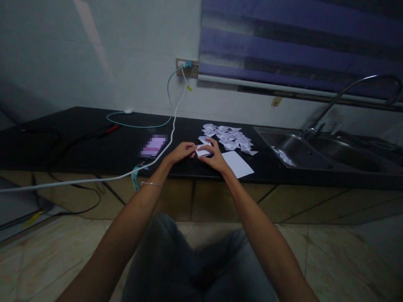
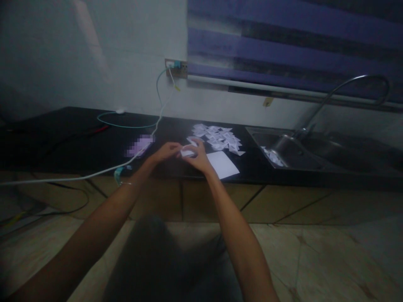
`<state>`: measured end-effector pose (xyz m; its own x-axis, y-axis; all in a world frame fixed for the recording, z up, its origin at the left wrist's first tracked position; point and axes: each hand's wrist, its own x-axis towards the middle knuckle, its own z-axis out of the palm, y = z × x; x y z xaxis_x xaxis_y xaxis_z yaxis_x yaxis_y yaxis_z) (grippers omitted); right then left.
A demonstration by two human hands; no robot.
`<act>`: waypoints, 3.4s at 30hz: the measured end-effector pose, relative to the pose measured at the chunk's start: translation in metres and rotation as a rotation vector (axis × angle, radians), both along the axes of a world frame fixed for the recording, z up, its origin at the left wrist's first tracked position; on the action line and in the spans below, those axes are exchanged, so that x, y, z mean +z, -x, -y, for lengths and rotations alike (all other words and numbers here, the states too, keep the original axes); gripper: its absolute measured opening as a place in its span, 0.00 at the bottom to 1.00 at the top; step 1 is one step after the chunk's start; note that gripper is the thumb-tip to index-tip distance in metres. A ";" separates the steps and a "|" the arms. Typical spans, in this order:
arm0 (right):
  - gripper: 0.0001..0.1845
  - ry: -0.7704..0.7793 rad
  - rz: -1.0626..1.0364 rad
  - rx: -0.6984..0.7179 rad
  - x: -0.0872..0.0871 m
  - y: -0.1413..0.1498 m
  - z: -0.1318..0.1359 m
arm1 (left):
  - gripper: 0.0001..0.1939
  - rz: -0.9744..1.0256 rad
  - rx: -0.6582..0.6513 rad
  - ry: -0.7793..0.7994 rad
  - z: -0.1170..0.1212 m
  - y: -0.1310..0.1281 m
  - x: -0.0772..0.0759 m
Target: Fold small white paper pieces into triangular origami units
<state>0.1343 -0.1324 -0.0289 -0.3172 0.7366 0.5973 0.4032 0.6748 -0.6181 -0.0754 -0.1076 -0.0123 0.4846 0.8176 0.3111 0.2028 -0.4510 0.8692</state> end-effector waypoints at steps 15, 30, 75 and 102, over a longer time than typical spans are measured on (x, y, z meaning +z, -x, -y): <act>0.10 -0.033 -0.066 -0.069 0.001 0.005 0.004 | 0.21 0.094 0.004 0.109 -0.001 0.000 0.000; 0.16 -0.225 0.321 -0.007 -0.007 0.012 0.009 | 0.19 0.022 -0.024 -0.005 -0.023 0.005 -0.018; 0.05 -0.302 -0.002 -0.156 -0.003 0.008 0.001 | 0.12 0.073 -0.133 0.163 -0.011 0.003 -0.003; 0.09 -0.092 -0.175 -0.192 -0.005 0.004 -0.013 | 0.27 -0.161 -0.210 -0.094 -0.005 -0.002 -0.005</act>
